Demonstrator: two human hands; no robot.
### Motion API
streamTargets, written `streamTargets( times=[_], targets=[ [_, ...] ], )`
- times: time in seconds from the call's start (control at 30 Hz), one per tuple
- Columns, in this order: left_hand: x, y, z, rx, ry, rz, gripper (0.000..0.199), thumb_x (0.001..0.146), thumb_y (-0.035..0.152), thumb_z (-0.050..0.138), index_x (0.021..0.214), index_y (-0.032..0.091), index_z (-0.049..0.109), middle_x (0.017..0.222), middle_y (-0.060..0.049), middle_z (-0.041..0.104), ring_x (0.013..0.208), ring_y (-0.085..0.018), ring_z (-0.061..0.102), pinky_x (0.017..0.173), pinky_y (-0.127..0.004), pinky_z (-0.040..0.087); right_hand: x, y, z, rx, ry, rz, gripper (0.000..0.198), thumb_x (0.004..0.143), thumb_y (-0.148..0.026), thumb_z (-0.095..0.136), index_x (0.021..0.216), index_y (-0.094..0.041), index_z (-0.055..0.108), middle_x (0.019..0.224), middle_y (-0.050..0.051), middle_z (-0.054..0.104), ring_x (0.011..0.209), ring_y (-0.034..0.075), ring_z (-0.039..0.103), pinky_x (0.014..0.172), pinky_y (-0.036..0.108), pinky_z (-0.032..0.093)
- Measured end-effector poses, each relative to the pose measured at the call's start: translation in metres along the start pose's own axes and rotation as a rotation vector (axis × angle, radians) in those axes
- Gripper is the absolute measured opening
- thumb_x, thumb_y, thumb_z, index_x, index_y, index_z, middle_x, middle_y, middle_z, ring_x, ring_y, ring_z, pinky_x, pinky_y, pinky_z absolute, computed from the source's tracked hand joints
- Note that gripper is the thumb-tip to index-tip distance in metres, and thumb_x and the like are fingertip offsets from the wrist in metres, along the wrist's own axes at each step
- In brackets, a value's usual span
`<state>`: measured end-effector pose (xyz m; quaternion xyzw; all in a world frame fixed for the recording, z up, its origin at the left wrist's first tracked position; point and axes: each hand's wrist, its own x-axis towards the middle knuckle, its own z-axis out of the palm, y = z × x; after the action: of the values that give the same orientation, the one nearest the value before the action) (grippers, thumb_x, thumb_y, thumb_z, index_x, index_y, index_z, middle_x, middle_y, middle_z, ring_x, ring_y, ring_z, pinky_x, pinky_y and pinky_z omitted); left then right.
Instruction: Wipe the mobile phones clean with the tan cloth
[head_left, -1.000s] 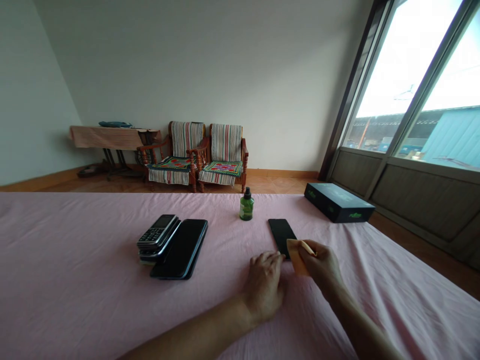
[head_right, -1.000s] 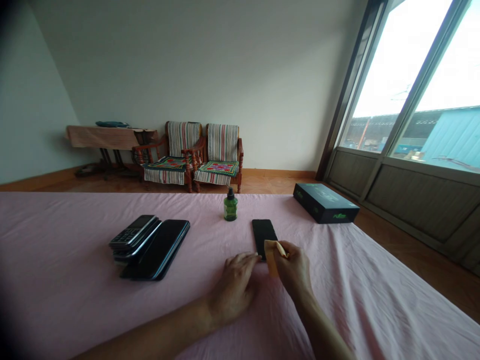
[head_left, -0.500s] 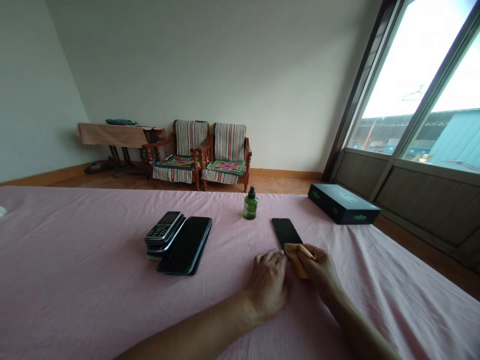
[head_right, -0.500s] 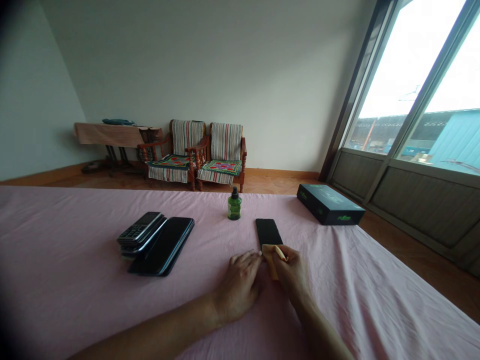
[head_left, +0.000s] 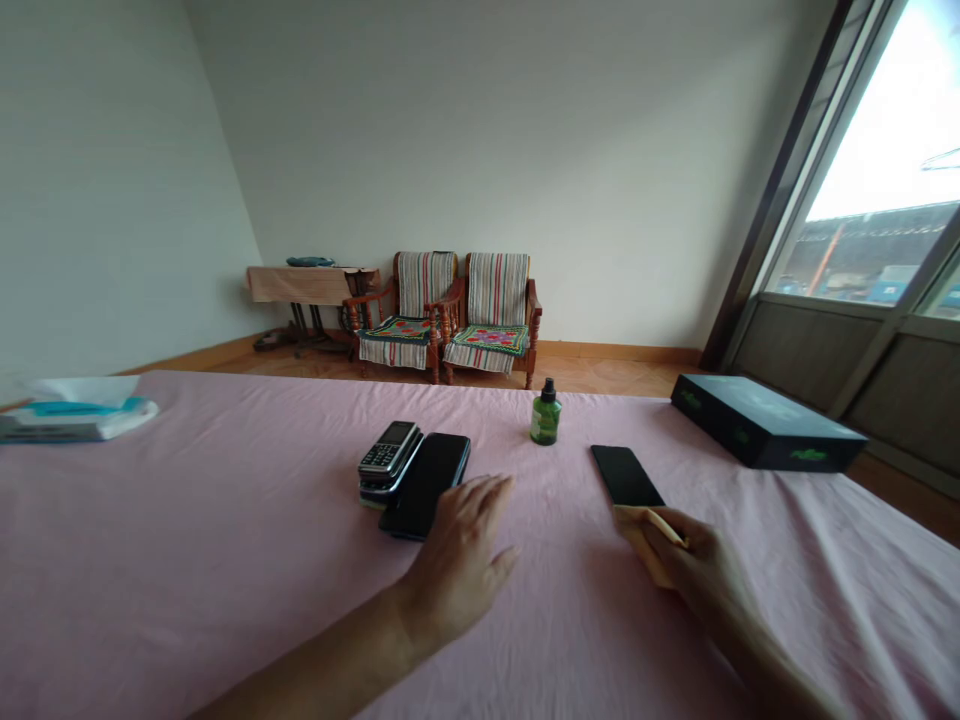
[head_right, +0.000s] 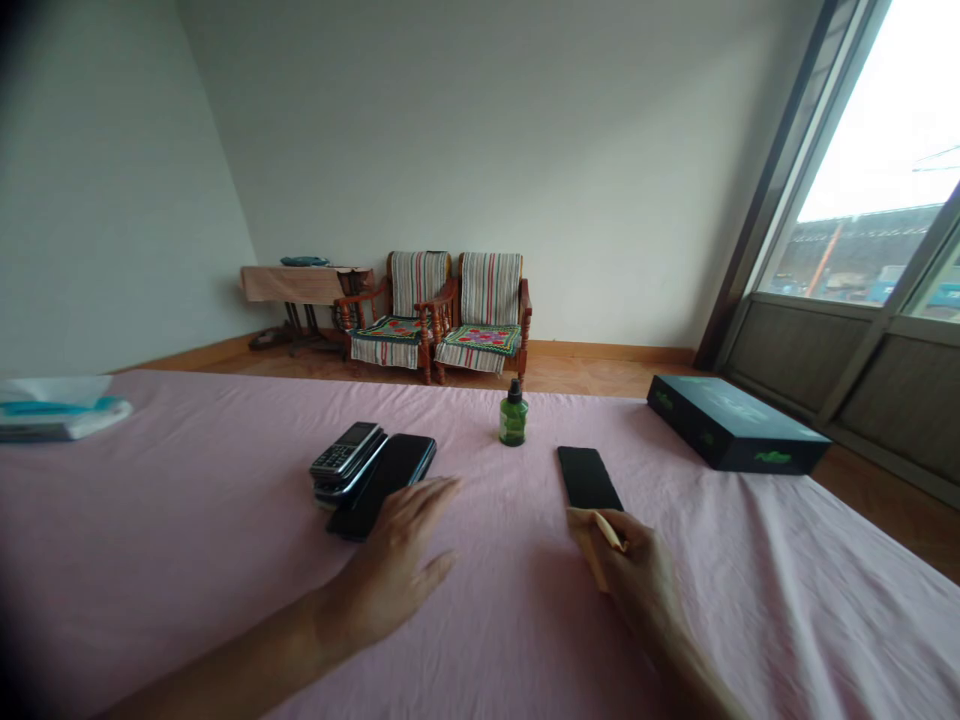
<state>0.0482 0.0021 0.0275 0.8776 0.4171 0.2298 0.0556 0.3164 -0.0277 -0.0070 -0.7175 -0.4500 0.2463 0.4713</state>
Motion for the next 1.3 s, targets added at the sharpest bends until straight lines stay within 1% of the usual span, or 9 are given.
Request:
streamTargets(
  times=[0.13,0.27,0.5,0.73,0.8,0.9,0.97,1.17,1.3],
  targets=[
    [-0.012,-0.031,-0.025,0.291,-0.015,-0.127,0.068,0.080,0.024,0.068,0.140,0.013,0.038,0.134,-0.017,0.053,0.123,-0.031,0.047,0.102,-0.048,0.038,0.001,0.005,0.001,0.009,-0.013,-0.046,0.050,0.069,-0.052,0.054,0.091,-0.012,0.075,0.065,0.004,0.069,0.062,0.020,0.061,0.049,0.024,0.041],
    [-0.018,-0.043,-0.030,0.441,-0.057,-0.232,0.062,0.085,0.037,0.063,0.139,0.013,0.042,0.123,-0.018,0.059,0.114,-0.033,0.053,0.091,-0.047,0.047,0.001,0.005,0.002,-0.024,0.012,-0.047,0.049,0.067,-0.055,0.056,0.085,-0.014,0.076,0.061,0.004,0.068,0.059,0.020,0.060,0.049,0.025,0.041],
    [-0.019,-0.048,-0.018,0.480,0.011,-0.217,0.050,0.087,0.033,0.060,0.132,0.013,0.052,0.132,-0.018,0.055,0.119,-0.033,0.050,0.095,-0.048,0.045,0.001,0.004,0.001,-0.005,0.034,-0.064,0.044,0.065,-0.050,0.058,0.082,-0.015,0.077,0.061,0.003,0.069,0.060,0.022,0.062,0.050,0.026,0.042],
    [-0.017,-0.053,-0.024,0.439,0.066,-0.216,0.033,0.096,0.020,0.043,0.124,0.011,0.057,0.125,-0.015,0.061,0.114,-0.024,0.057,0.098,-0.038,0.045,0.001,0.008,0.002,-0.008,-0.003,-0.073,0.048,0.070,-0.053,0.056,0.088,-0.012,0.076,0.064,0.004,0.068,0.059,0.020,0.060,0.047,0.025,0.040],
    [-0.017,-0.051,-0.025,0.435,0.066,-0.216,0.037,0.094,0.029,0.051,0.125,0.009,0.056,0.126,-0.016,0.060,0.115,-0.026,0.056,0.098,-0.039,0.046,0.001,0.008,0.003,-0.024,-0.008,-0.073,0.049,0.071,-0.053,0.056,0.089,-0.013,0.075,0.065,0.004,0.068,0.060,0.020,0.060,0.048,0.025,0.041],
    [-0.019,-0.047,-0.023,0.434,0.033,-0.192,0.057,0.085,0.046,0.061,0.128,0.009,0.055,0.128,-0.018,0.058,0.118,-0.032,0.054,0.098,-0.045,0.045,0.001,0.007,0.003,-0.018,-0.001,-0.082,0.048,0.070,-0.053,0.056,0.087,-0.013,0.076,0.066,0.004,0.069,0.062,0.021,0.061,0.049,0.025,0.042],
    [-0.021,-0.043,-0.022,0.445,0.017,-0.183,0.063,0.082,0.049,0.065,0.129,0.009,0.054,0.130,-0.019,0.057,0.118,-0.034,0.054,0.098,-0.048,0.045,0.001,0.007,0.003,-0.004,0.009,-0.086,0.048,0.069,-0.053,0.056,0.084,-0.012,0.076,0.063,0.004,0.068,0.059,0.021,0.060,0.048,0.025,0.041],
    [-0.021,-0.043,-0.015,0.494,0.037,-0.125,0.042,0.085,0.023,0.062,0.124,0.009,0.059,0.127,-0.018,0.060,0.116,-0.030,0.057,0.098,-0.044,0.047,0.004,0.007,0.003,-0.002,0.013,-0.098,0.043,0.069,-0.050,0.057,0.083,-0.014,0.077,0.068,0.005,0.071,0.064,0.022,0.063,0.051,0.026,0.043],
    [-0.020,-0.052,-0.013,0.483,0.096,-0.054,0.043,0.082,0.010,0.055,0.125,0.009,0.057,0.126,-0.016,0.062,0.113,-0.029,0.060,0.095,-0.042,0.051,0.003,0.005,0.005,0.006,0.054,-0.100,0.040,0.068,-0.048,0.056,0.077,-0.015,0.076,0.062,0.004,0.068,0.059,0.020,0.061,0.048,0.025,0.040]
  ],
)
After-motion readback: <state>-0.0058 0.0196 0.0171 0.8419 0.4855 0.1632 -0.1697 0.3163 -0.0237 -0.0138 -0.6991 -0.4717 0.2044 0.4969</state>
